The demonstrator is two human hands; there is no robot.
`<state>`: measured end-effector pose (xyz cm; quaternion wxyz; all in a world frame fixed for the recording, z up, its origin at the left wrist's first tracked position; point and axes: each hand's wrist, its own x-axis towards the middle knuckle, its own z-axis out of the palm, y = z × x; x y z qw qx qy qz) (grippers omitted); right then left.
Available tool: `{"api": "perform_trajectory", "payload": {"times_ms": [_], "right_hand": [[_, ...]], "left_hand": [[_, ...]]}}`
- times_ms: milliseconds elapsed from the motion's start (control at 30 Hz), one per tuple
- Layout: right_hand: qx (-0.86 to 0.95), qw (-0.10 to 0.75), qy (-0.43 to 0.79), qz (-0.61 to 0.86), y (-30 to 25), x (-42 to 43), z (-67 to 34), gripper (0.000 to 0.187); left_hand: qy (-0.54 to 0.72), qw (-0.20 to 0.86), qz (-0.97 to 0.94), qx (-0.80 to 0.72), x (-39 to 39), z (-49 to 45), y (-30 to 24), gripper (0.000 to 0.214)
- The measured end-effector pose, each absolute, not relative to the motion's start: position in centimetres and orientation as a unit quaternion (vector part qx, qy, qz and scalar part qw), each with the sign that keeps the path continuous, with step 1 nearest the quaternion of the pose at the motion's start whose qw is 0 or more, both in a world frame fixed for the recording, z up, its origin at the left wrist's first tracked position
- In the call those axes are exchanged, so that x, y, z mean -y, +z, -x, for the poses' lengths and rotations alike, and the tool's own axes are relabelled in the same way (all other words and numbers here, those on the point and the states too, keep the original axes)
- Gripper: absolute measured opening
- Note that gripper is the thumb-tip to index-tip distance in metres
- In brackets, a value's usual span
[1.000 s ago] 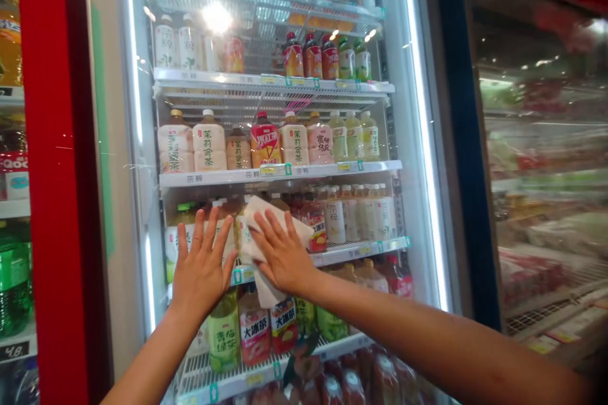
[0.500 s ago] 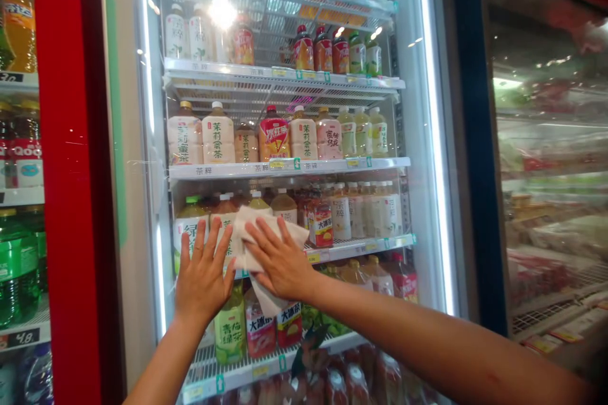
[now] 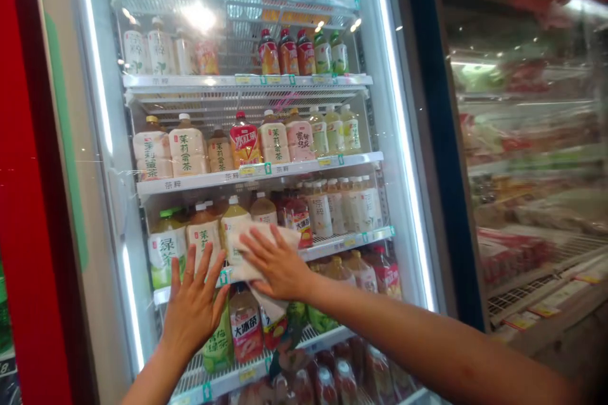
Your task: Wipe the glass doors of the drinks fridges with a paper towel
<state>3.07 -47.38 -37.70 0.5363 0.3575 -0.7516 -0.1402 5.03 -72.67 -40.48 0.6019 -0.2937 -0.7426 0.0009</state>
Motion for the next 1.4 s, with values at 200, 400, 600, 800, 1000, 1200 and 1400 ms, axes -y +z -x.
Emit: {"api": "perform_trajectory", "payload": {"times_ms": [200,400,600,800,1000,1200,1400], "right_hand": [[0.724,0.516,-0.194,-0.414,-35.0,41.5,-2.5,0.072],[0.78,0.597,-0.045,-0.184,-34.8,35.7,-2.3,0.078],[0.765,0.566,-0.105,-0.287,-44.1,29.2,-2.6,0.076],[0.768,0.628,-0.014,-0.126,-37.0,23.9,-1.9,0.089],[0.773,0.623,-0.005,-0.121,-44.4,22.8,-2.3,0.087],[0.748,0.658,0.035,-0.072,-37.9,19.5,-1.8,0.081],[0.753,0.652,0.073,-0.048,-43.9,22.1,-2.3,0.076]], "left_hand": [[0.019,0.607,0.335,0.72,66.7,-4.5,-38.4,0.077],[0.034,0.613,0.362,0.701,58.9,-3.9,-36.7,0.078],[0.076,0.6,0.421,0.676,51.6,-3.3,-36.6,0.076],[0.089,0.607,0.446,0.651,44.5,-2.8,-34.5,0.077],[0.111,0.606,0.457,0.641,41.0,-2.0,-34.1,0.075],[0.14,0.605,0.439,0.65,40.3,-1.6,-34.3,0.076],[0.142,0.594,0.442,0.657,43.0,-2.9,-34.5,0.076]]}}
